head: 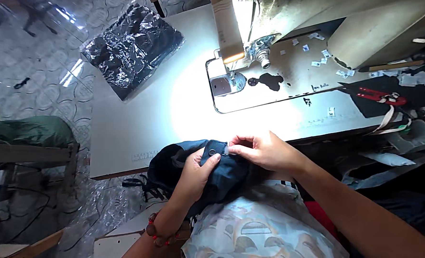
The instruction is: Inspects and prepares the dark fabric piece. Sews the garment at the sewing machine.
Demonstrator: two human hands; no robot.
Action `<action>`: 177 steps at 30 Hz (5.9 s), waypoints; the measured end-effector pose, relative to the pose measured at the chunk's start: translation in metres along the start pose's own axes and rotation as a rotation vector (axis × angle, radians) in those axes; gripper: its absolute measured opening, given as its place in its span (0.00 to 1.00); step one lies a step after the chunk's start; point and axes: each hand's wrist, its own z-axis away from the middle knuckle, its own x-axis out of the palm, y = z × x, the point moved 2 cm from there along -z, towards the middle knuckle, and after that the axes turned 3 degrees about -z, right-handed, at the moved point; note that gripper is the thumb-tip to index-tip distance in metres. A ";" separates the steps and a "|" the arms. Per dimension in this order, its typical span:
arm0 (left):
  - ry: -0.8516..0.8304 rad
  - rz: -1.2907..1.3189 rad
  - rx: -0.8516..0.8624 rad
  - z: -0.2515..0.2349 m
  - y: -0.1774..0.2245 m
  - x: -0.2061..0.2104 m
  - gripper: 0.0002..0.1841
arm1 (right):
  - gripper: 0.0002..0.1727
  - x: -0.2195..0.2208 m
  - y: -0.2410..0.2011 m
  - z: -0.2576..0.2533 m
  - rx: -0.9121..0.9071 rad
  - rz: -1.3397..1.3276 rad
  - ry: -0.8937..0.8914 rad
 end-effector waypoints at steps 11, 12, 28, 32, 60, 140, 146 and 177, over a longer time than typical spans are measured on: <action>-0.003 0.013 -0.006 0.008 -0.002 0.002 0.08 | 0.12 0.011 -0.002 -0.002 0.037 0.014 -0.020; -0.010 0.007 0.010 0.009 -0.003 0.001 0.07 | 0.12 0.012 -0.003 -0.002 0.029 0.025 -0.014; 0.065 -0.131 0.198 0.006 -0.010 -0.013 0.09 | 0.02 0.028 0.015 0.003 -0.007 -0.124 -0.016; 0.080 -0.182 0.266 0.005 -0.009 -0.015 0.08 | 0.04 0.030 0.011 0.003 0.008 -0.093 -0.025; 0.075 -0.337 0.321 -0.002 -0.004 -0.014 0.07 | 0.08 0.038 0.013 0.004 0.042 -0.138 0.022; 0.028 -0.303 0.213 -0.008 -0.002 -0.007 0.06 | 0.10 0.024 0.020 0.009 0.101 -0.219 0.002; 0.007 -0.263 0.174 -0.007 0.002 -0.004 0.08 | 0.07 0.021 0.024 0.011 0.057 -0.249 -0.107; 0.130 -0.507 0.422 -0.021 0.004 -0.004 0.12 | 0.15 0.015 0.054 0.079 -0.105 -0.030 0.243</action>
